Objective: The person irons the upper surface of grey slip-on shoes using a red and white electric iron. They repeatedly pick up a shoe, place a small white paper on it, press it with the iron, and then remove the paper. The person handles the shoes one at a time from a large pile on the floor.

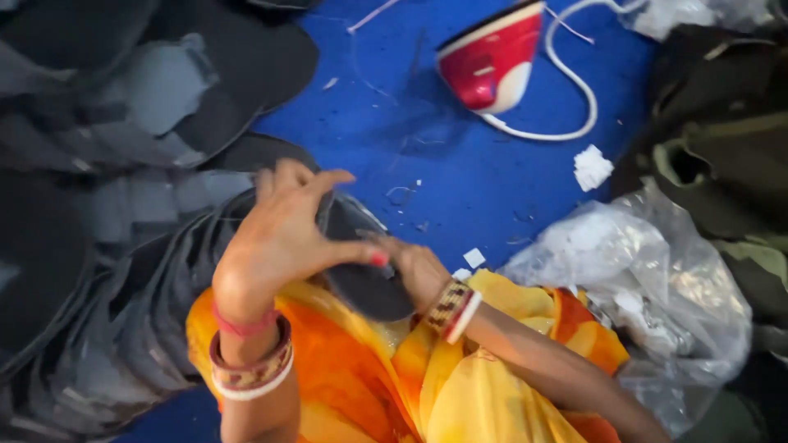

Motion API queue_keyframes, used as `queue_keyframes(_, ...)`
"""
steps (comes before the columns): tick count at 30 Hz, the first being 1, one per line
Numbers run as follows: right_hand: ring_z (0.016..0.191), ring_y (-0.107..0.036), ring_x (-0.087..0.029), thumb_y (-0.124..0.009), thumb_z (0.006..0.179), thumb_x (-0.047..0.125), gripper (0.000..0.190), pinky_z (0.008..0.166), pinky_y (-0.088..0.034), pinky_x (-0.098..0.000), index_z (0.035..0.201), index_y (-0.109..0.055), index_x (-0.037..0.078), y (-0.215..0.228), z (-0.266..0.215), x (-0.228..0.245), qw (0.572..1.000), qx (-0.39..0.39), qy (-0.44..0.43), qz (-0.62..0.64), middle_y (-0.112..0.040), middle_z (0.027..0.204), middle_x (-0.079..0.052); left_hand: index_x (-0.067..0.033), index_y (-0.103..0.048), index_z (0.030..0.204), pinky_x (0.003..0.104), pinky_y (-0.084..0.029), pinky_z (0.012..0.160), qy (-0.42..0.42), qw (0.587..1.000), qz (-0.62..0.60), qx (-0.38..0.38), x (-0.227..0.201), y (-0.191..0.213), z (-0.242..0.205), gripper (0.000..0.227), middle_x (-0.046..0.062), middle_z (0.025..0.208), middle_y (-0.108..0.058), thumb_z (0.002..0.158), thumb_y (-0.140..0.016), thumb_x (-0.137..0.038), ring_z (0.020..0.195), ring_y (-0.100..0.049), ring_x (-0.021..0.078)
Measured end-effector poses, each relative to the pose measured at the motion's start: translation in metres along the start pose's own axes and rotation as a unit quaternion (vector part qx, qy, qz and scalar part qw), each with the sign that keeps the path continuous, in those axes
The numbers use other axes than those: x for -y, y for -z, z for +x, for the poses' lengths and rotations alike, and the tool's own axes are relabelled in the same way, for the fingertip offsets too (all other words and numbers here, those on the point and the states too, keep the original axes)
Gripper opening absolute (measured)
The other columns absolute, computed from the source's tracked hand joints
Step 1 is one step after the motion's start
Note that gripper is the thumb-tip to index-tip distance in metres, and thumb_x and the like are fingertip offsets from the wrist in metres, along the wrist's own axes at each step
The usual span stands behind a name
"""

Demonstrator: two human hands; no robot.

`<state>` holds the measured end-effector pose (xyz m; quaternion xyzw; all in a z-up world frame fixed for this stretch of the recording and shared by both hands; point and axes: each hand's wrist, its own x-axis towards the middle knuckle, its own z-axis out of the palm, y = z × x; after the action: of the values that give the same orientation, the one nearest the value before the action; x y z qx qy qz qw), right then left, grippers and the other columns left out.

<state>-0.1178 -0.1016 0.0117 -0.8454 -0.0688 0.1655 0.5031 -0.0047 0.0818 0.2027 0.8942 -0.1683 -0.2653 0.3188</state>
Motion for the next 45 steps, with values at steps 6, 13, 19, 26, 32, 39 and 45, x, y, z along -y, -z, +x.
queue_keyframes(6, 0.116, -0.064, -0.035, -0.056, 0.086, 0.002, 0.05, 0.094, -0.05, -0.0443, 0.136, -0.059, 0.01, 0.074, 0.04, -0.026, 0.897, -0.233, 0.094, -0.364, -0.065, 0.13, -0.013, -0.0129, -0.066, 0.13, 0.057, -0.021, 0.12, -0.107, 0.956, 0.264, -0.076, 0.026, -0.108, 0.04, 0.057, 0.01, 0.127, -0.063, 0.074, -0.07, -0.019, 0.134, -0.049, 0.0342)
queue_keyframes(13, 0.102, -0.064, -0.036, -0.068, 0.092, 0.006, 0.015, 0.089, -0.051, -0.0438, 0.105, -0.075, 0.01, 0.098, -0.048, -0.067, 0.961, -0.143, -0.12, -0.206, -0.066, 0.105, -0.013, -0.0124, -0.065, 0.131, 0.06, -0.013, 0.119, -0.164, 0.913, 0.332, -0.17, 0.076, -0.214, 0.086, 0.046, 0.019, 0.143, -0.056, 0.087, -0.055, -0.02, 0.142, -0.037, 0.045)
queue_keyframes(19, 0.098, -0.059, -0.038, -0.073, 0.082, 0.006, 0.024, 0.086, -0.048, -0.0442, 0.105, -0.074, 0.008, 0.085, -0.074, -0.032, 0.968, -0.108, -0.044, -0.221, -0.062, 0.102, -0.014, -0.0114, -0.068, 0.13, 0.061, -0.018, 0.119, -0.16, 0.933, 0.295, -0.129, 0.069, -0.194, 0.084, 0.051, 0.014, 0.133, -0.058, 0.079, -0.063, -0.018, 0.14, -0.039, 0.0428)
queue_keyframes(26, 0.083, -0.072, -0.028, -0.076, 0.085, 0.01, 0.012, 0.072, -0.056, -0.0361, 0.096, -0.076, 0.007, 0.098, -0.069, -0.076, 0.977, -0.095, -0.137, -0.133, -0.073, 0.094, -0.009, -0.0129, -0.07, 0.123, 0.062, -0.024, 0.114, -0.14, 0.949, 0.256, -0.123, 0.063, -0.185, 0.087, 0.054, 0.013, 0.125, -0.059, 0.069, -0.07, -0.016, 0.134, -0.043, 0.0412)
queue_keyframes(32, 0.079, -0.068, -0.01, -0.069, 0.095, 0.006, 0.011, 0.071, -0.054, -0.0256, 0.104, -0.073, 0.002, 0.119, 0.011, -0.075, 0.972, -0.136, -0.143, 0.125, -0.077, 0.091, -0.007, -0.0153, -0.066, 0.129, 0.062, -0.024, 0.113, -0.11, 0.957, 0.257, -0.081, 0.051, -0.178, 0.093, 0.065, 0.012, 0.126, -0.058, 0.064, -0.076, -0.02, 0.132, -0.042, 0.0392)
queue_keyframes(39, 0.072, -0.076, -0.02, -0.08, 0.084, 0.009, 0.012, 0.065, -0.057, -0.0319, 0.093, -0.076, 0.002, 0.118, 0.072, -0.084, 0.965, -0.23, -0.097, -0.084, -0.077, 0.083, -0.013, -0.0229, -0.051, 0.147, 0.062, -0.019, 0.114, -0.082, 0.959, 0.265, -0.054, 0.046, -0.178, 0.104, 0.087, 0.012, 0.13, -0.055, 0.064, -0.077, -0.029, 0.13, -0.04, 0.036)
queue_keyframes(45, 0.072, -0.076, -0.023, -0.08, 0.083, 0.009, 0.01, 0.065, -0.058, -0.0332, 0.092, -0.077, 0.004, 0.113, 0.073, -0.088, 0.955, -0.259, -0.094, -0.111, -0.076, 0.081, -0.013, -0.0253, -0.044, 0.153, 0.063, -0.014, 0.116, -0.075, 0.957, 0.278, -0.041, 0.043, -0.185, 0.113, 0.091, 0.013, 0.126, -0.053, 0.067, -0.073, -0.034, 0.128, -0.04, 0.0347)
